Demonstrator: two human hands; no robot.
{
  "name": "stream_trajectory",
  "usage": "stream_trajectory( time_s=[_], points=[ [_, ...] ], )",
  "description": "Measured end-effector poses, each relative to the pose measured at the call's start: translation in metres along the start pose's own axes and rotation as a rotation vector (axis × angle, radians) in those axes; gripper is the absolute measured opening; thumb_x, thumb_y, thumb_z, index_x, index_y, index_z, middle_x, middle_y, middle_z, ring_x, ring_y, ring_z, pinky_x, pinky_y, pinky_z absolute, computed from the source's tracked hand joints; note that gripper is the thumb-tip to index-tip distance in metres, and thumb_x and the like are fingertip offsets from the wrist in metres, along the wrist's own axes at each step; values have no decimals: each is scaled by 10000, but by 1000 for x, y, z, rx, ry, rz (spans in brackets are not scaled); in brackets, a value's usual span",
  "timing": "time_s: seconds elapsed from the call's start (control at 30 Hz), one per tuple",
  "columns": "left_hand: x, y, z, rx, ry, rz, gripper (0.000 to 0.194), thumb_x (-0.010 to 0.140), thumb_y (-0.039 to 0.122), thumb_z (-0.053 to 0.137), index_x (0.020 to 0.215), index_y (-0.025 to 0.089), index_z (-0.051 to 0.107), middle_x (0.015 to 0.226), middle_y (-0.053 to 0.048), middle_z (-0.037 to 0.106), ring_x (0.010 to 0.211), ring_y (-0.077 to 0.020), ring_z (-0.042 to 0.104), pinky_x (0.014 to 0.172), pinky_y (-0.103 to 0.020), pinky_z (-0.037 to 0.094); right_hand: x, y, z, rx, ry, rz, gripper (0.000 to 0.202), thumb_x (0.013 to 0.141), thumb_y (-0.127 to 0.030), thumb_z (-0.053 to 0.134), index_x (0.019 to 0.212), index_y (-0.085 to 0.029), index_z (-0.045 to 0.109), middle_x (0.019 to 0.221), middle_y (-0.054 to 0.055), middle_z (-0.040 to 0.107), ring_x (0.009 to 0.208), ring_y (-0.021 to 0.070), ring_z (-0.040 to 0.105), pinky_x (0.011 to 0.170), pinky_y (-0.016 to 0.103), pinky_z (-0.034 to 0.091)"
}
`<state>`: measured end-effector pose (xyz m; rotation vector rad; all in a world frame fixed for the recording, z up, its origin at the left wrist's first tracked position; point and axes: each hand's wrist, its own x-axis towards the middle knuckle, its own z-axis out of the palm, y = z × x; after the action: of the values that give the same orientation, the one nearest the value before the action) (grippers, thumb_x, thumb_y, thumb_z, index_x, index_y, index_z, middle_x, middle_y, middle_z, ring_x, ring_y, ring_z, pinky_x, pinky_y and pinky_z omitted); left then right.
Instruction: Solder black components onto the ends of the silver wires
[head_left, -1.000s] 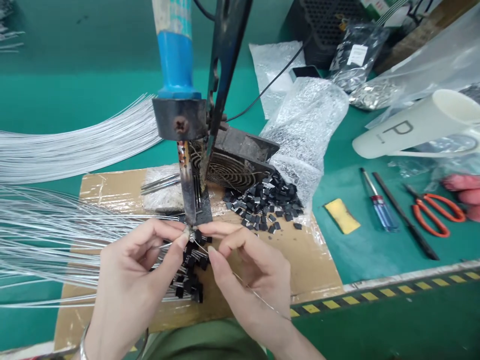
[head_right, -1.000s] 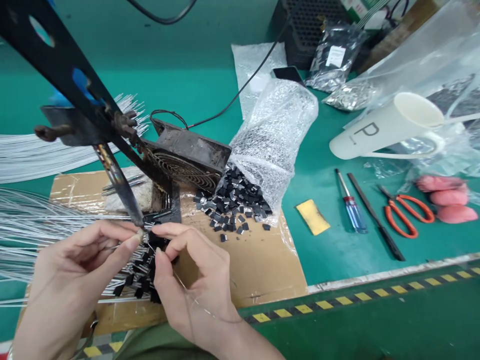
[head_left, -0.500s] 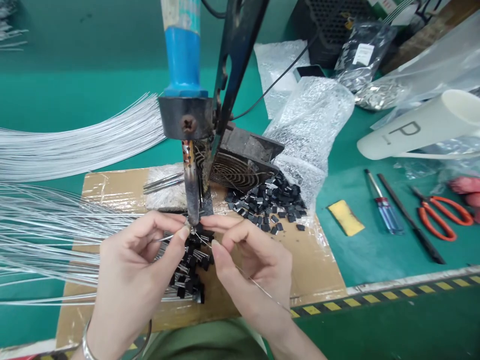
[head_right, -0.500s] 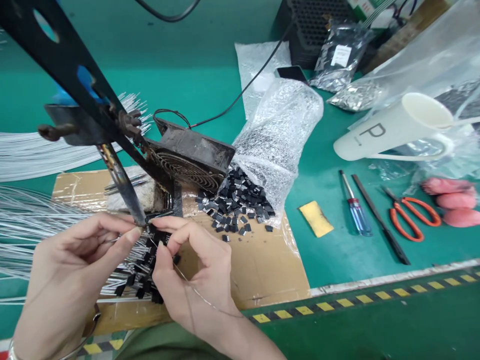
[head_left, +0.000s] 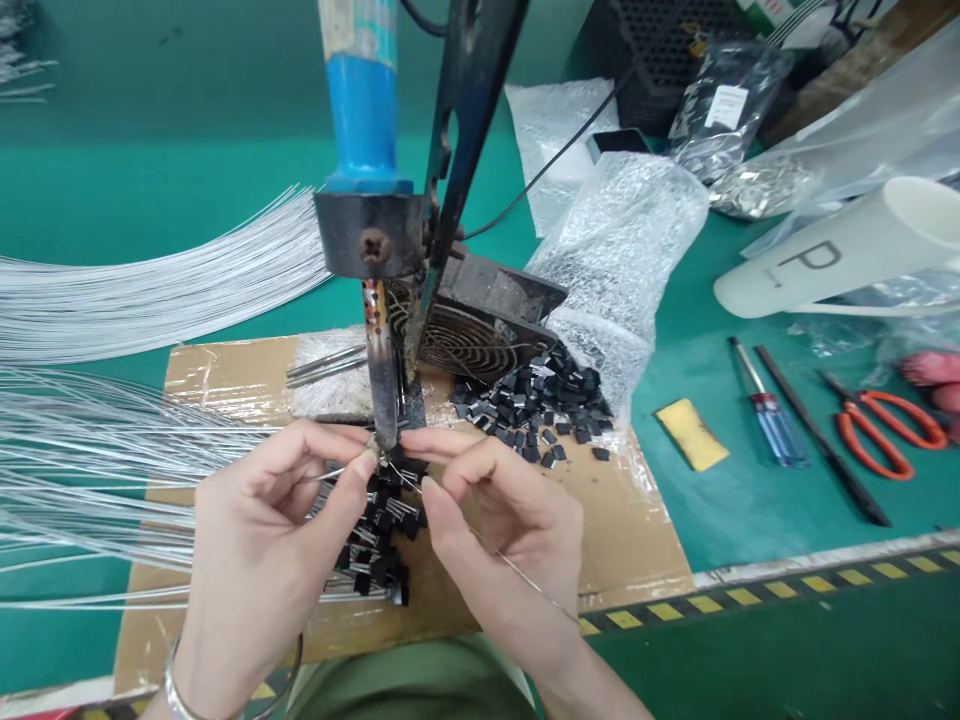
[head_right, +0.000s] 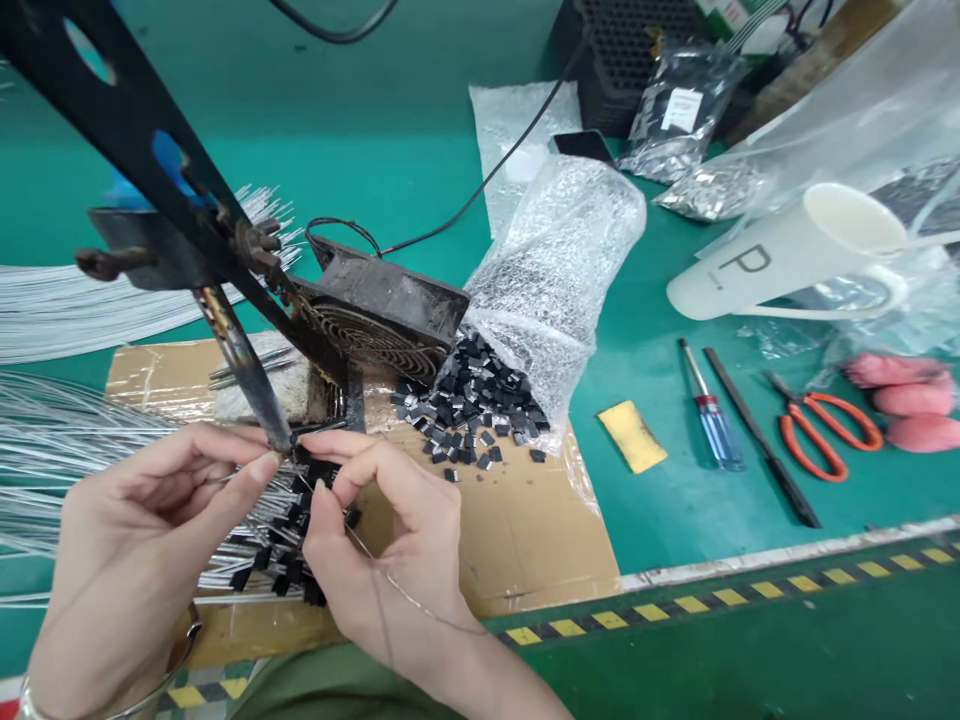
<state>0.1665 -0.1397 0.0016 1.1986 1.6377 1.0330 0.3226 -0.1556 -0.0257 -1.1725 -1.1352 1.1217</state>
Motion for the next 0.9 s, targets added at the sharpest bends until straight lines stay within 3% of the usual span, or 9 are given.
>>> stream_trajectory(
  time_s=[0.47, 0.7, 0.9],
  points=[
    [0, -1, -1, 7, 10, 7, 57, 822, 209, 820, 799, 258, 803, 856, 20, 797, 657, -85, 685, 619, -126, 560, 0, 1, -2, 7, -15, 12, 232, 921, -72, 726, 797, -253, 651, 1170, 51, 863, 1139, 246, 815, 1003, 384, 622],
    [2, 0, 0, 14, -13, 24, 87, 824, 197, 789, 754, 249, 780, 711, 41, 727, 585, -68, 634, 581, -112, 533, -1, 1, -4, -20, -40, 24, 214, 956, -103, 728, 822, -252, 654, 1183, 58, 856, 1145, 236, 809, 1011, 373, 617],
    [0, -2, -1, -5, 0, 21, 66, 817, 195, 801, 775, 245, 795, 873, 12, 806, 738, -110, 757, 687, -139, 609, 0, 0, -4, -58, -33, 6, 205, 951, -119, 742, 822, -251, 656, 1173, 83, 858, 1160, 271, 809, 1017, 415, 628]
  ],
)
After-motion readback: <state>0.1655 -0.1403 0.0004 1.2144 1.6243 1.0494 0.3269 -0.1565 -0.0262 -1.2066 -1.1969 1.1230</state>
